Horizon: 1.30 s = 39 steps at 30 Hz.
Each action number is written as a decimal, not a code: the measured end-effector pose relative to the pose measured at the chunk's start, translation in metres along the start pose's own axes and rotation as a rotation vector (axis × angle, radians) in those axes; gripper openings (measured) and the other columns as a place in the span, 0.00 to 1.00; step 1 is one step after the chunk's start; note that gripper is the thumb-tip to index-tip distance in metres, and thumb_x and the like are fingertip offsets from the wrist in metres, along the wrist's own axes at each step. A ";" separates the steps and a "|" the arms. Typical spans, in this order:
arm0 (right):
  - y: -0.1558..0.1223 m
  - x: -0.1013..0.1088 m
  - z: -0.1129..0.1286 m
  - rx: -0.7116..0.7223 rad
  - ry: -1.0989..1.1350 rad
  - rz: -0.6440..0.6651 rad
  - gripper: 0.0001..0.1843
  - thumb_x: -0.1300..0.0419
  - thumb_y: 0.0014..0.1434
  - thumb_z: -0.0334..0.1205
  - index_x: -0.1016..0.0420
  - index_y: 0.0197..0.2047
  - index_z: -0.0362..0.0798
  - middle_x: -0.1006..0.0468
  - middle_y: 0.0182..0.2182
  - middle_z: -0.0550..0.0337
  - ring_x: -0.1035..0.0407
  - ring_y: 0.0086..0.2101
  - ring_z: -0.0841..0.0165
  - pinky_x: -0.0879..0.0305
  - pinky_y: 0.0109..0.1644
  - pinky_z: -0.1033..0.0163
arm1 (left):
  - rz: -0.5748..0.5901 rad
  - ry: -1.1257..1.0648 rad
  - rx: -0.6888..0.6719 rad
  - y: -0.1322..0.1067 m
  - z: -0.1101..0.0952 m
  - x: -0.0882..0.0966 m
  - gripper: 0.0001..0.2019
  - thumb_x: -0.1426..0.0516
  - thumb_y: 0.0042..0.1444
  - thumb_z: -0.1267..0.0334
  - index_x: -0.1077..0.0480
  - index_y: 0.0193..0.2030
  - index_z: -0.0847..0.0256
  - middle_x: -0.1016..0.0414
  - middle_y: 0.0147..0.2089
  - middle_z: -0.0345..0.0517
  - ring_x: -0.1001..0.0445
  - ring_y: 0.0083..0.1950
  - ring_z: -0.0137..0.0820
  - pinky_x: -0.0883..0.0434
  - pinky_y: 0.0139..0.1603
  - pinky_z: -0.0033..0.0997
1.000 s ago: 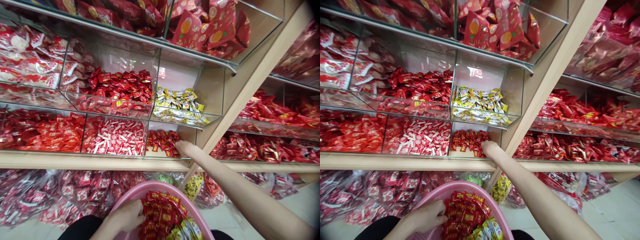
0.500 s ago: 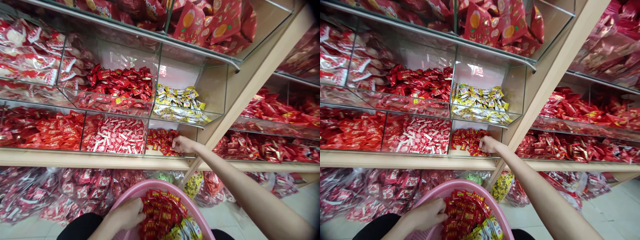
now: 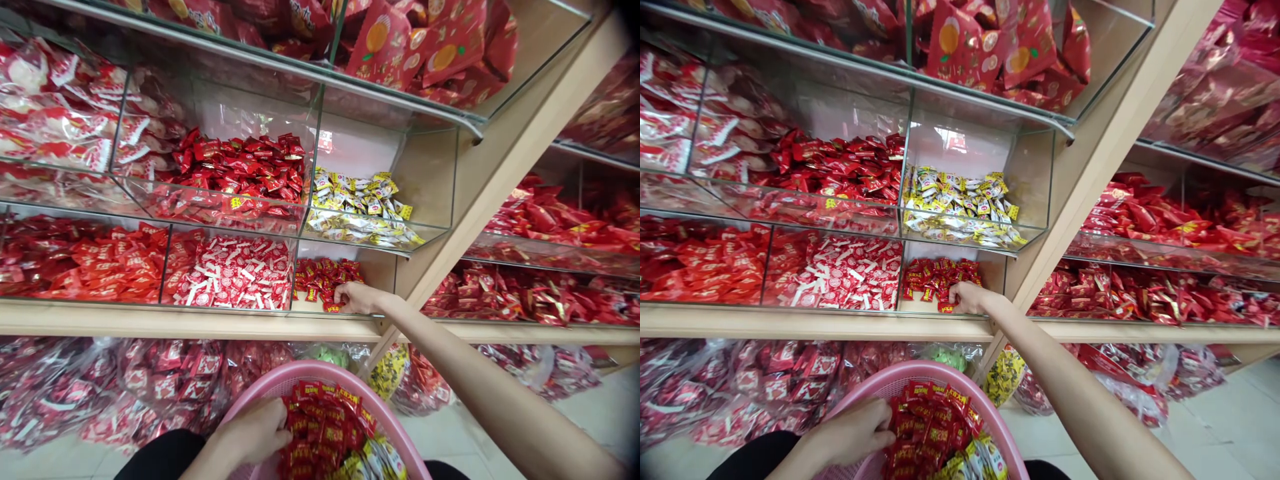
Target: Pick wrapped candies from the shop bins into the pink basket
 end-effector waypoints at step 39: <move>0.001 0.003 -0.003 -0.011 -0.247 -0.100 0.10 0.40 0.49 0.36 0.24 0.36 0.45 0.23 0.32 0.54 0.32 0.32 0.67 0.45 0.31 0.68 | -0.020 -0.026 -0.026 0.004 0.007 -0.008 0.08 0.50 0.49 0.60 0.42 0.22 0.60 0.35 0.26 0.40 0.37 0.28 0.28 0.49 0.24 0.28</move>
Point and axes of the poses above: each hand's wrist, its own y-axis towards the middle knuckle, its own x-axis out of the back of the hand, z = x × y, the point moved 5 cm from there along y, towards the middle knuckle
